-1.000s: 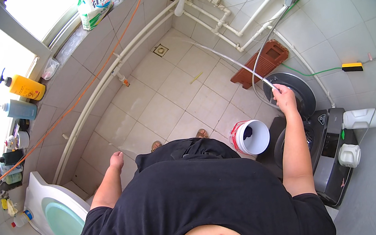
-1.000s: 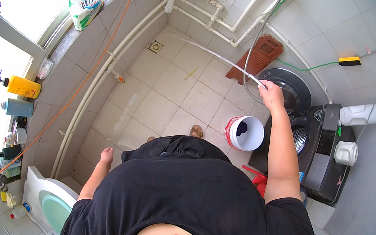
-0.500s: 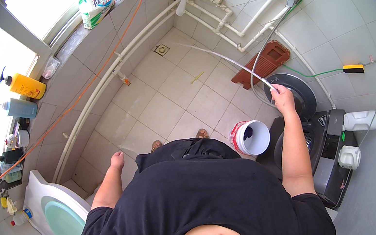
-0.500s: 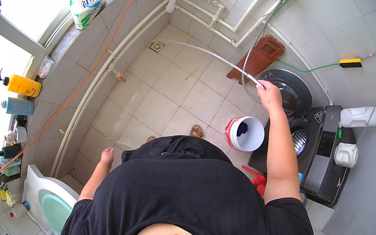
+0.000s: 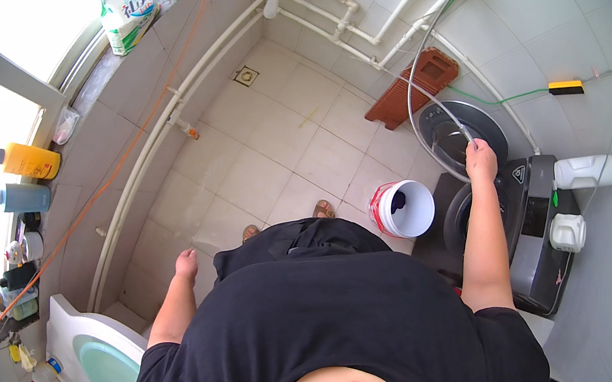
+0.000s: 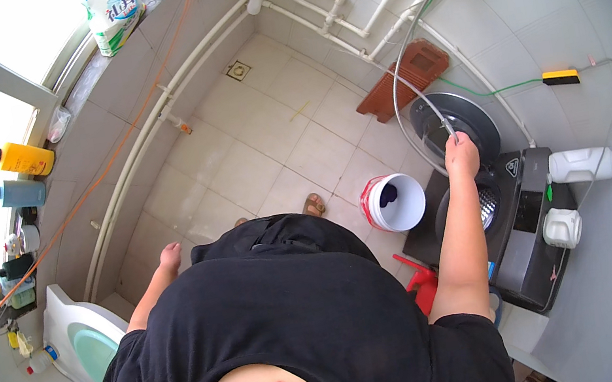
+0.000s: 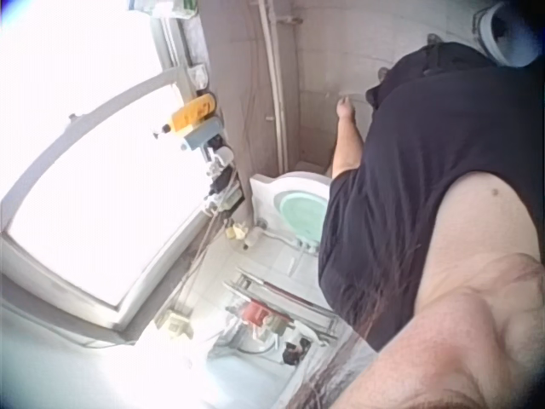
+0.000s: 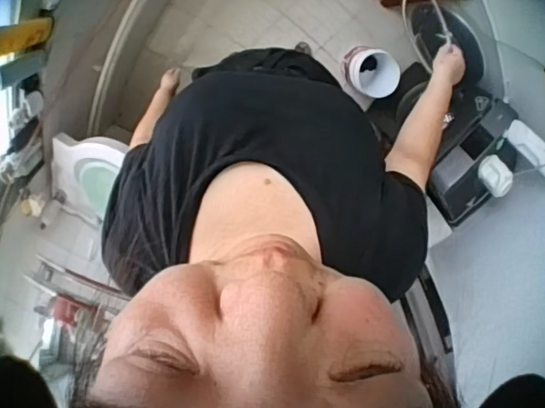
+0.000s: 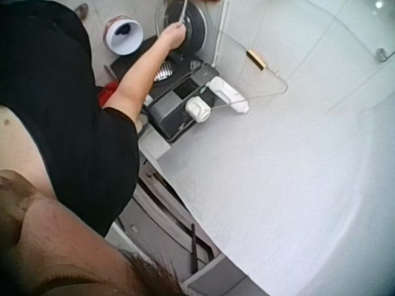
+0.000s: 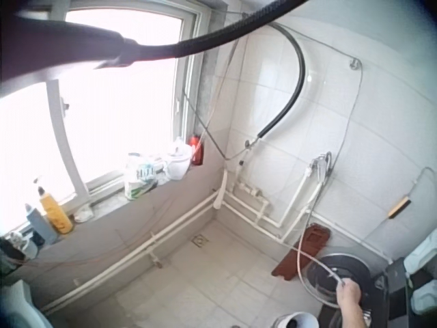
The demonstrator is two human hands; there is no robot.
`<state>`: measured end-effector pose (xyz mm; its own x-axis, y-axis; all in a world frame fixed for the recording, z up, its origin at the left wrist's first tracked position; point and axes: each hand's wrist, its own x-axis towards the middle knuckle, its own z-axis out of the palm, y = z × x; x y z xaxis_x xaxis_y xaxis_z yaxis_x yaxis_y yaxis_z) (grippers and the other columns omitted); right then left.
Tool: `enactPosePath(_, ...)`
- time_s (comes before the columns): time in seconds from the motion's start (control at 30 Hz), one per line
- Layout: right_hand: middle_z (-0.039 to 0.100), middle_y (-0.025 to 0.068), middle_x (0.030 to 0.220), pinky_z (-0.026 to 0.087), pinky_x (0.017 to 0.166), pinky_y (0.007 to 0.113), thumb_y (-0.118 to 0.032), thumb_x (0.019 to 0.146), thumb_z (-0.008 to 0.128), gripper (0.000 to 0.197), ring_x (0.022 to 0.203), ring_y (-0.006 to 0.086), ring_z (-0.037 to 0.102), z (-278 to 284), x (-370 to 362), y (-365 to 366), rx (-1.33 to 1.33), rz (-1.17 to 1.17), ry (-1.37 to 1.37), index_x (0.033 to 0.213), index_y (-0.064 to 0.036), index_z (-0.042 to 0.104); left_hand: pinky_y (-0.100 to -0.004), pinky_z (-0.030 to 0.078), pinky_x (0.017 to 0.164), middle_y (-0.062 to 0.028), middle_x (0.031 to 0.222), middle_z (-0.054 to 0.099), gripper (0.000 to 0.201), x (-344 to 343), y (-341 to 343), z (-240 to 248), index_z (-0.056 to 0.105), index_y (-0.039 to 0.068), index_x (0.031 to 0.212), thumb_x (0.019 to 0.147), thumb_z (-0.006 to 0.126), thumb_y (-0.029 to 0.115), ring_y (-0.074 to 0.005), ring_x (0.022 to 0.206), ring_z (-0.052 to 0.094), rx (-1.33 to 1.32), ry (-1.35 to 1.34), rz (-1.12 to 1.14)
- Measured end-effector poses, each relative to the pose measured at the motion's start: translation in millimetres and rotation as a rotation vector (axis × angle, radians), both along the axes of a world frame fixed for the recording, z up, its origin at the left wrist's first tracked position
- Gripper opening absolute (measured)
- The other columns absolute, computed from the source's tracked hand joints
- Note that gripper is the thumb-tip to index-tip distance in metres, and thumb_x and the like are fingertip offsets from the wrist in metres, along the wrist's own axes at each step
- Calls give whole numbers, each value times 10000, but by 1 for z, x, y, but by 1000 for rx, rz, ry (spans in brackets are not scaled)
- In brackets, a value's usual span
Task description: The person pours water from a basin into a sink, then uses a handheld shower hose to spray water onto the tiled floor. They move a bucket and scrub the floor with their hand while rinsing it with the hose, focusing on the area around the drain.
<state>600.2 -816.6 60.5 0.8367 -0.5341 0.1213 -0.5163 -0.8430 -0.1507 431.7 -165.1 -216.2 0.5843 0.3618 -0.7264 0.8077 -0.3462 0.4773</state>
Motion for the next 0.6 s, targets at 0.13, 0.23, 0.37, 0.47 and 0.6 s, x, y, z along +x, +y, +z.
enactPosePath(0.13, 604, 164, 784, 449, 660, 385, -251, 797, 452, 275, 759, 314, 585, -18, -10, -23, 48, -68, -55, 914, -35, 574, -320, 389, 849, -149, 1074, 543, 348, 7, 0, -2, 507, 10, 1099, 829, 462, 226, -253, 1009, 505, -24, 20, 5)
enactPosePath(0.23, 605, 156, 745, 450, 638, 386, -248, 800, 446, 273, 693, 303, 596, -1, -9, 0, 201, -180, -20, 903, -30, 575, -322, 388, 849, -150, 1072, 542, 350, 7, 13, -26, 505, 5, 1099, 832, 460, 228, -254, 1011, 502, -35, 38, 6)
enactPosePath(0.37, 602, 157, 743, 449, 638, 394, -253, 801, 443, 264, 682, 310, 591, -7, -17, -10, 116, -169, 46, 892, -43, 574, -319, 386, 854, -154, 1077, 539, 355, 22, 7, -21, 502, 1, 1100, 834, 460, 232, -252, 1016, 500, -63, 56, 16)
enactPosePath(0.47, 599, 168, 790, 444, 657, 404, -255, 795, 457, 253, 739, 330, 577, -14, -23, -19, -4, -142, 18, 891, -52, 575, -318, 383, 861, -157, 1085, 536, 360, 29, 4, -19, 500, 3, 1104, 833, 463, 236, -256, 1025, 496, -53, 46, -18)
enactPosePath(0.6, 594, 179, 823, 439, 682, 412, -272, 786, 477, 266, 775, 337, 567, -8, -29, -11, -47, -62, -64, 895, -51, 577, -321, 380, 867, -161, 1096, 530, 367, 33, 6, -32, 498, 5, 1109, 830, 469, 243, -263, 1037, 490, -23, 42, -87)
